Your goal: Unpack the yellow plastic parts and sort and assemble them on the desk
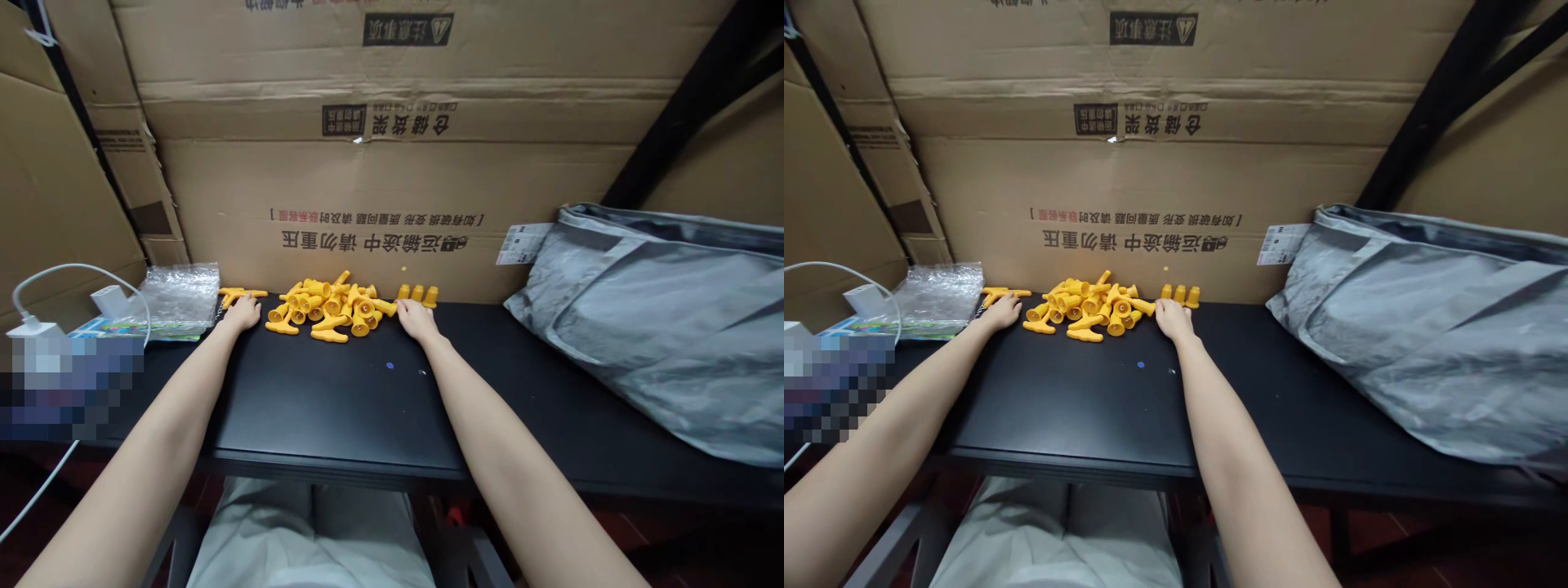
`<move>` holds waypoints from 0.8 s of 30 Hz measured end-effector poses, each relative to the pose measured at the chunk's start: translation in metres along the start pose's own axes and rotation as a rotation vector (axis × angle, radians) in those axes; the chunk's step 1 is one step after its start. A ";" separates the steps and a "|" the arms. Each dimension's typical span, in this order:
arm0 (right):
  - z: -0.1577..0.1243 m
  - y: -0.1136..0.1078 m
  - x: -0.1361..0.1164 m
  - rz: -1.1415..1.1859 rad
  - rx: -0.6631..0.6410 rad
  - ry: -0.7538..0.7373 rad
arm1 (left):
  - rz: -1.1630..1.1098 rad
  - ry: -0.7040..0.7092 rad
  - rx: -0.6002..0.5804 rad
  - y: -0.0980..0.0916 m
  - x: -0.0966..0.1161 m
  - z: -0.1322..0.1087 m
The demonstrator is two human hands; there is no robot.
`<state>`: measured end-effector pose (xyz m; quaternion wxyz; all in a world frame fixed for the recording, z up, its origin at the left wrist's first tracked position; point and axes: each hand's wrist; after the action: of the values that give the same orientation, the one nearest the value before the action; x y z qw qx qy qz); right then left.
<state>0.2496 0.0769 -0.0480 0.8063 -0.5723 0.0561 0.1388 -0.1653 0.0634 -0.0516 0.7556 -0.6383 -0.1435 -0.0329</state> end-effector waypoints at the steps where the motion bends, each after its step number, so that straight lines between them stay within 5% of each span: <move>1: 0.000 0.001 0.000 0.014 0.006 -0.006 | -0.008 0.011 0.025 -0.001 0.000 0.000; 6: 0.003 0.006 0.002 0.129 0.052 -0.043 | -0.152 0.136 0.215 -0.013 0.013 -0.003; 12: 0.007 0.017 0.002 0.124 0.037 -0.089 | -0.550 0.156 0.389 -0.032 0.056 -0.019; 16: 0.008 0.021 0.003 0.102 0.118 -0.124 | -0.899 0.001 0.335 -0.042 0.097 -0.039; 19: 0.009 0.021 0.004 0.191 0.178 -0.193 | -1.143 -0.160 0.191 -0.046 0.124 -0.055; 22: 0.009 0.019 0.001 0.283 0.281 -0.255 | -1.173 -0.123 0.110 -0.045 0.137 -0.070; 24: 0.008 0.015 -0.005 0.320 0.368 -0.295 | -1.062 0.005 0.179 -0.041 0.137 -0.079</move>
<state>0.2404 0.0886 -0.0577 0.8638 -0.3740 0.0522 0.3334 -0.0299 -0.0025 0.0120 0.6868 -0.4111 -0.4469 -0.3995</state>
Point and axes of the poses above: each hand's wrist, its own z-axis towards the middle knuckle, its own y-axis out of the palm, x = y × z, and after that the axes turned 6 degrees about -z, right-handed
